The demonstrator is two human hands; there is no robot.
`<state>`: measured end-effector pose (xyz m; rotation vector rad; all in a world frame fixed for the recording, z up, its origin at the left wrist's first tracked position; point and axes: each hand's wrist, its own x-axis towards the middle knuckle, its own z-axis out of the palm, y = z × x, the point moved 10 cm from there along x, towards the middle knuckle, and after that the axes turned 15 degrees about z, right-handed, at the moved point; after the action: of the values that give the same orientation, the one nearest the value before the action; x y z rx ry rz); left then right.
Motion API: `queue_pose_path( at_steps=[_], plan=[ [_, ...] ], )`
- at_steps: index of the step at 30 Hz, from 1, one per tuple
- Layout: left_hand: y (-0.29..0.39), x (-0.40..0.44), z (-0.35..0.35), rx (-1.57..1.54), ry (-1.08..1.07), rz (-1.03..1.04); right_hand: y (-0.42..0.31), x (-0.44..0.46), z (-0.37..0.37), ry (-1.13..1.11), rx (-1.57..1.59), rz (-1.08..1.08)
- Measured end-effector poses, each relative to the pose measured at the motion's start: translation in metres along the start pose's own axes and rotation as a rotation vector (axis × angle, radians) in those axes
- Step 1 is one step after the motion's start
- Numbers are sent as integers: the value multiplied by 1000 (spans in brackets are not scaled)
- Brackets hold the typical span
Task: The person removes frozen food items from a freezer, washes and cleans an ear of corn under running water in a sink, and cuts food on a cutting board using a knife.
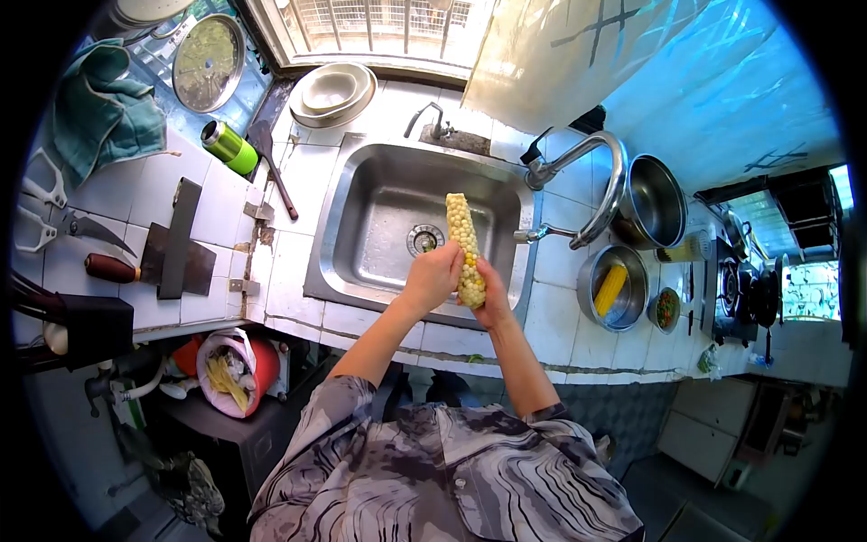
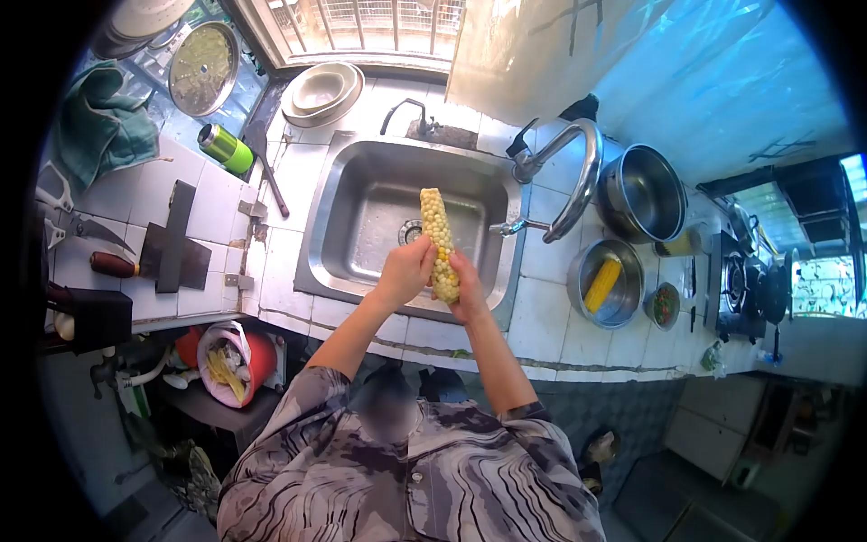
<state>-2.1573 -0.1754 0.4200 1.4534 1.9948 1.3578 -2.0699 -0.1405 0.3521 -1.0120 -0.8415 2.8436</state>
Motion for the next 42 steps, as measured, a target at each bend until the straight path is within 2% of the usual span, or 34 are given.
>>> queue_pose_path(
  at_steps=[3, 5, 6, 8, 9, 10, 11, 12, 13, 15, 16, 18, 19, 20, 22, 23, 25, 27, 29, 32, 38, 40, 42],
  plan=[
    [-10, 7, 0, -39, 47, 0, 9, 13, -19, -37, 58, 68],
    [-40, 6, -21, 188, 211, -43, 9, 16, -23, -90, 114, 92],
    [-50, 8, -26, 190, 211, -48, 7, 18, -24, -142, 165, 109],
    [-85, 1, -31, 233, 160, -267, 5, 22, -37, -106, 141, 126],
    [-90, 2, -23, 234, 159, -271, 4, 24, -43, -74, 111, 137],
    [-103, 1, -7, -150, 285, -326, 0, 24, -41, -76, 110, 141],
    [-114, 3, 12, -536, 407, -370, -6, 24, -43, -1, -31, 124],
    [-122, 4, 43, -809, 369, -502, -12, 24, -45, 74, -174, 105],
    [-117, 9, 52, -810, 373, -499, -10, 32, -54, 72, -178, 106],
    [-108, 18, 80, -1045, 397, -519, -40, 41, -64, 254, -841, -304],
    [-109, 19, 88, -1046, 397, -517, -64, 41, -72, 454, -1230, -353],
    [-122, 12, 104, -928, 370, -622, -133, 25, -57, 633, -1442, -826],
    [-122, 12, 109, -927, 380, -624, -164, 26, -47, 725, -1477, -911],
    [-122, 14, 107, -770, 360, -576, -193, 29, -35, 817, -1505, -994],
    [-118, 20, 103, -534, 337, -477, -236, 53, -29, 844, -1463, -1054],
    [-120, 20, 109, -530, 330, -487, -256, 72, -41, 872, -1372, -984],
    [-105, 33, 106, -253, 256, -256, -280, 96, -55, 905, -1277, -906],
    [-98, 36, 105, -150, 241, -202, -289, 111, -69, 839, -1096, -787],
    [-77, 46, 100, -34, 199, -72, -289, 112, -69, 844, -1086, -760],
    [-69, 55, 108, -66, 84, -90, -287, 117, -67, 808, -1124, -752],
    [-60, 61, 113, 26, 41, -65, -274, 116, -69, 745, -1199, -737],
    [-58, 61, 112, 37, 37, -56, -270, 115, -67, 767, -1285, -840],
    [-55, 61, 112, 48, 29, -48, -272, 121, -70, 735, -1283, -801]
  ],
)
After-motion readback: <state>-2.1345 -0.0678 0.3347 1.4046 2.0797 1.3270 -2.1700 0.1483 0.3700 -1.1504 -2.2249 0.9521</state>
